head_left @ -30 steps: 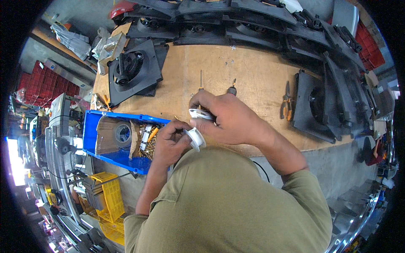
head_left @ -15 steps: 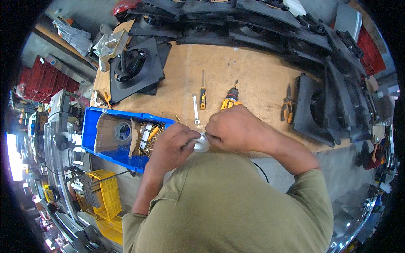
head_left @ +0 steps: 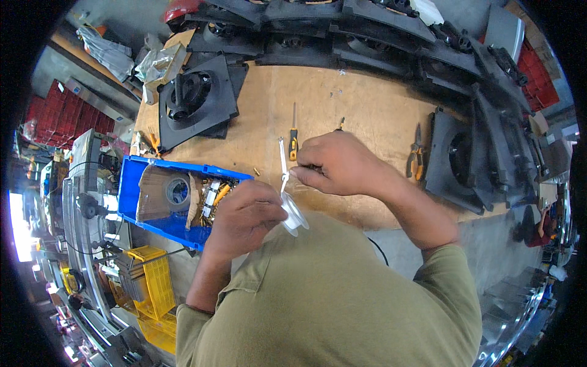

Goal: The person assembles a black plastic fan housing with a fan blade, then uses an angle grinder to smooth a metal rod, and finally wraps the rod with white tape. The work takes place at a wooden workbench and a metal table in a workshop.

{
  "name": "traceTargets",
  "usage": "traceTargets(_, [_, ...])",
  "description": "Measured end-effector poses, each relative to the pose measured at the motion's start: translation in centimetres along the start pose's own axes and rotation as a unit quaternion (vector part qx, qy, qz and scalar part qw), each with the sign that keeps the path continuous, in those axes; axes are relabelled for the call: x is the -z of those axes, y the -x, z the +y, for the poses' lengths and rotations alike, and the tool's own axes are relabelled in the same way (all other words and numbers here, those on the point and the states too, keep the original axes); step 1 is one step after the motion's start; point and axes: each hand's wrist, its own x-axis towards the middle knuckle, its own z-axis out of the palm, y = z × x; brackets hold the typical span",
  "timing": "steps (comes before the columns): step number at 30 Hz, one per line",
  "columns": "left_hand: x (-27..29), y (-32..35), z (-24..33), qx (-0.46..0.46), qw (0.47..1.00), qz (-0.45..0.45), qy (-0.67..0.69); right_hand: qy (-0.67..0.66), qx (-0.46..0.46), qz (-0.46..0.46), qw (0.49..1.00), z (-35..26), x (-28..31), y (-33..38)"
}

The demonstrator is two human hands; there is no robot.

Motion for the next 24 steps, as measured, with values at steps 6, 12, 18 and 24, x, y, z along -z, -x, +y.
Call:
traceTargets(6, [-1.8, 1.4, -2.3, 0.093, 0.967, 0.178, 0.156, -0.22, -0.085, -0.147, 0.96, -0.2, -4.6, 1.3])
traceTargets(12, [-1.6, 1.3, -5.5, 0.258, 0.873, 0.286, 0.298, -0.32, -0.104, -0.203, 0.919, -1.0, -5.5, 2.9])
traceTargets(18, [-1.6, 2.0, -7.5, 0.275, 0.905, 0.246, 0.213, -0.417, -0.07, -0.197, 0.884, -2.2, -0.5, 4.8])
traceTargets(24, [-2.9, 1.8, -6.2, 0.319, 0.927, 0.119, 0.16, -0.561, -0.021, 0.158, 0.812, -1.6, 0.2, 3.1])
